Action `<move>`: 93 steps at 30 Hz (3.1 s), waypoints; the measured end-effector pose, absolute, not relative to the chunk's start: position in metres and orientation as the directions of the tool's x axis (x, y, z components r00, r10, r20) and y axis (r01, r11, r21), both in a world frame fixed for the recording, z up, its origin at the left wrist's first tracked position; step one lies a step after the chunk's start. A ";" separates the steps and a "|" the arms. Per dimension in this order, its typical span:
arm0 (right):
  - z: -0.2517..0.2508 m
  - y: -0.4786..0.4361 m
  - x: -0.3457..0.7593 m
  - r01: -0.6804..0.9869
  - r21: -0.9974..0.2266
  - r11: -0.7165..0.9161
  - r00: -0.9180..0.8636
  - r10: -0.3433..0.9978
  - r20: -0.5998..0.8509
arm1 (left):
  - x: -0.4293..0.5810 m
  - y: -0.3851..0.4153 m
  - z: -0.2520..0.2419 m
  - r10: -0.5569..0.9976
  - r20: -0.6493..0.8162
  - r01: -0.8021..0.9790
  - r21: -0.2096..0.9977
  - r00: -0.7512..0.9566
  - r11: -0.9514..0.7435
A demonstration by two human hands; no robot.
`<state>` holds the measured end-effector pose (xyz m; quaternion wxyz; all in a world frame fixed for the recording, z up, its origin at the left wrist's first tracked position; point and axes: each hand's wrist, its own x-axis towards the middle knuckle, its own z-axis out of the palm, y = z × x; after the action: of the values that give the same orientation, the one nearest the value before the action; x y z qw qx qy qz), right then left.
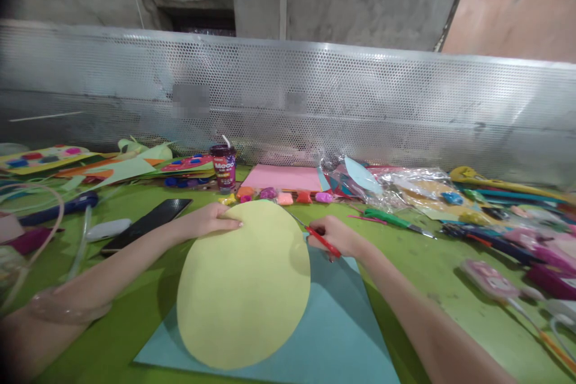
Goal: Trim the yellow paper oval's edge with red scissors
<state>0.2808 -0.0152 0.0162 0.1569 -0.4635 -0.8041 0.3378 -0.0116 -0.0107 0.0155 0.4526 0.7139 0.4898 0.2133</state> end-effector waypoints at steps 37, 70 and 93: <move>0.017 -0.016 0.280 0.624 -0.683 0.380 -0.576 0.814 -0.074 | -0.009 -0.014 0.021 0.905 -0.112 0.542 0.828 0.411 -0.143; 0.012 -0.011 0.283 0.644 -0.681 0.349 -0.532 0.843 -0.072 | -0.010 -0.013 0.021 0.898 -0.123 0.524 0.841 0.422 -0.131; 0.014 -0.016 0.279 0.631 -0.673 0.386 -0.571 0.818 -0.066 | -0.011 -0.013 0.018 0.908 -0.136 0.575 0.808 0.395 -0.129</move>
<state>0.2791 -0.0164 0.0140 0.1401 -0.4416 -0.8206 0.3348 -0.0115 -0.0129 0.0181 0.4162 0.7242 0.5120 0.2004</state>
